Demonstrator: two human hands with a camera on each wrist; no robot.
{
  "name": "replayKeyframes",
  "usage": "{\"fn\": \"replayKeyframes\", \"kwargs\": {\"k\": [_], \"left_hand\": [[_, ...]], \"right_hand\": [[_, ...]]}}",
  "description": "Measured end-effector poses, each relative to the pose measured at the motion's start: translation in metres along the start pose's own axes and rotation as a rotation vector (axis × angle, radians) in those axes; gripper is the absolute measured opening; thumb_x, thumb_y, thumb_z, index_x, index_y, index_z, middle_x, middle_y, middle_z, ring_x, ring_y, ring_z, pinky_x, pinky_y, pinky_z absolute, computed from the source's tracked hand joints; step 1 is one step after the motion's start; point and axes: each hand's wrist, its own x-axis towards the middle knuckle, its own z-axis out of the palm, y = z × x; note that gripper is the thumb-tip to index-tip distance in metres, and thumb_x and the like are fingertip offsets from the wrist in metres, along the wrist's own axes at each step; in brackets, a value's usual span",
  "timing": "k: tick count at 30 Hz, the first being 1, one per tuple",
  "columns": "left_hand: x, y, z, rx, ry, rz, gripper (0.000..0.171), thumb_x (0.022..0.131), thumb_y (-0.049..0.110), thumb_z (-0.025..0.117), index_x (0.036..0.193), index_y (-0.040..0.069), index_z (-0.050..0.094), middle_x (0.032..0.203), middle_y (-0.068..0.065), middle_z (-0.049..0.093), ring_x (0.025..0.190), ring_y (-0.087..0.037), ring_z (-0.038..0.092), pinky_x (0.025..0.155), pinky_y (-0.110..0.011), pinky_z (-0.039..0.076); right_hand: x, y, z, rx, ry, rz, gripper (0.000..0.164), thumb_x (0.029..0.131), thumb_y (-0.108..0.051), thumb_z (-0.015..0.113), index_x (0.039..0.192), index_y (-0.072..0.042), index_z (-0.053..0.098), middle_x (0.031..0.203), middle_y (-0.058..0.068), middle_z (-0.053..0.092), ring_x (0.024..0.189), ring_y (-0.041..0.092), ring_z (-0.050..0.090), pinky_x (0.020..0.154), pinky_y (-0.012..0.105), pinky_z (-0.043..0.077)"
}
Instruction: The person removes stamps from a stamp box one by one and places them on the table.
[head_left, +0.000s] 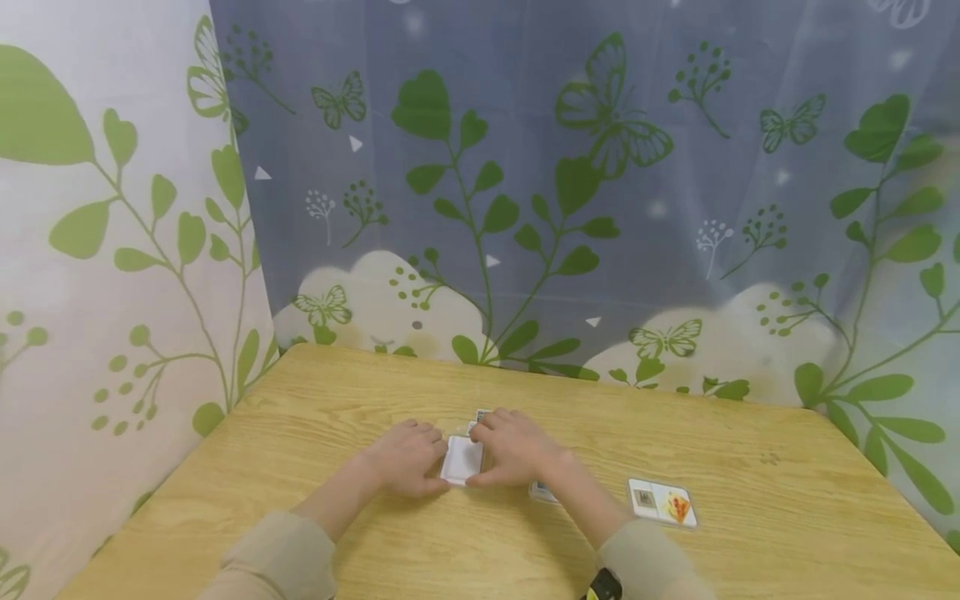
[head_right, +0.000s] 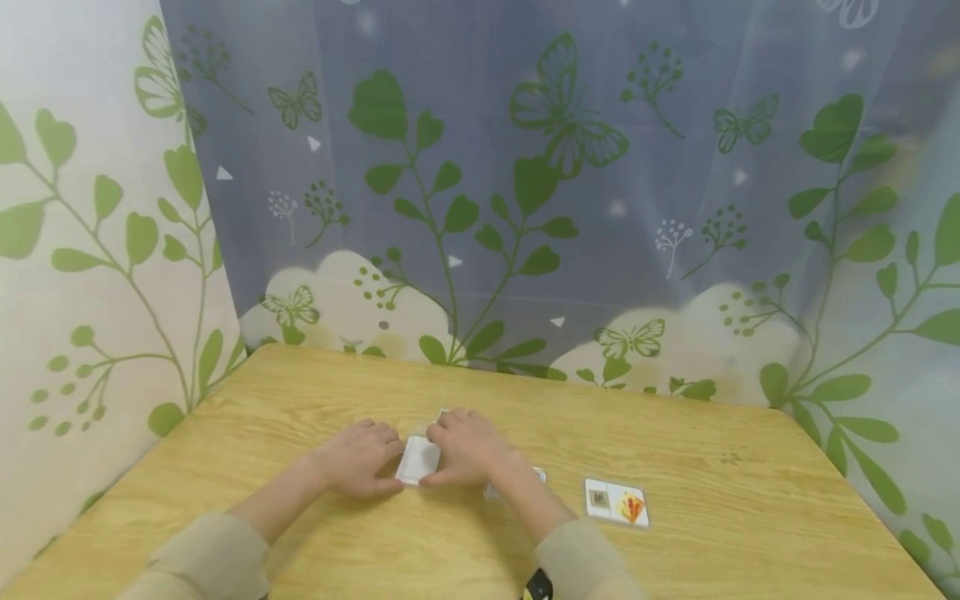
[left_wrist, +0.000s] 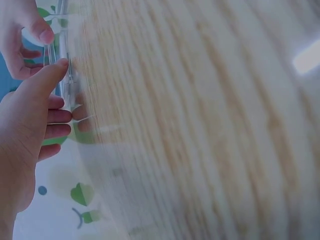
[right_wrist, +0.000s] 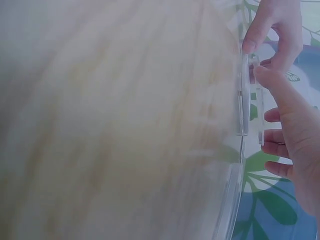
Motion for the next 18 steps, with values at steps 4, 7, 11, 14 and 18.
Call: {"fn": "replayKeyframes", "kwargs": {"k": [4,7,11,14,18], "left_hand": [[-0.0012,0.0000,-0.0006,-0.005,0.003,0.001,0.046,0.085,0.053,0.055,0.099,0.009,0.062,0.094,-0.002,0.061,0.089,-0.017,0.056,0.080,-0.033,0.046],[-0.0018,0.0001,-0.0012,-0.007,0.014,0.005,0.046,0.085,0.053,0.055,0.099,0.009,0.063,0.094,-0.001,0.061,0.088,-0.017,0.056,0.080,-0.033,0.046],[-0.0016,0.0000,-0.0009,-0.027,0.012,-0.006,0.045,0.085,0.052,0.056,0.098,0.010,0.062,0.092,0.000,0.060,0.087,-0.016,0.055,0.080,-0.033,0.046],[-0.0013,-0.0002,-0.0009,-0.059,0.000,-0.026,0.045,0.084,0.052,0.057,0.099,0.010,0.062,0.095,-0.001,0.060,0.090,-0.018,0.056,0.083,-0.036,0.045],[-0.0017,-0.0006,-0.0008,-0.107,-0.029,-0.053,0.048,0.084,0.053,0.056,0.103,0.009,0.062,0.103,-0.005,0.061,0.100,-0.022,0.055,0.089,-0.040,0.043]], "right_hand": [[-0.0002,-0.0030,0.0001,-0.013,-0.008,-0.005,0.062,0.077,-0.063,0.058,0.116,-0.015,0.057,0.117,0.000,0.054,0.107,0.018,0.048,0.092,0.036,0.040],[-0.0003,-0.0041,0.0004,-0.018,-0.013,-0.009,0.062,0.077,-0.063,0.058,0.116,-0.015,0.057,0.116,0.000,0.054,0.106,0.018,0.048,0.092,0.035,0.041],[-0.0002,-0.0052,0.0007,-0.013,-0.019,-0.003,0.063,0.078,-0.064,0.057,0.117,-0.014,0.056,0.118,0.001,0.053,0.110,0.020,0.049,0.094,0.037,0.040],[0.0003,-0.0062,0.0007,-0.008,-0.023,0.000,0.063,0.079,-0.063,0.057,0.118,-0.014,0.056,0.120,0.002,0.053,0.114,0.020,0.047,0.099,0.040,0.037],[0.0017,-0.0073,0.0024,-0.006,-0.024,-0.009,0.063,0.080,-0.063,0.056,0.118,-0.013,0.056,0.121,0.002,0.054,0.116,0.020,0.047,0.100,0.039,0.036]]}}
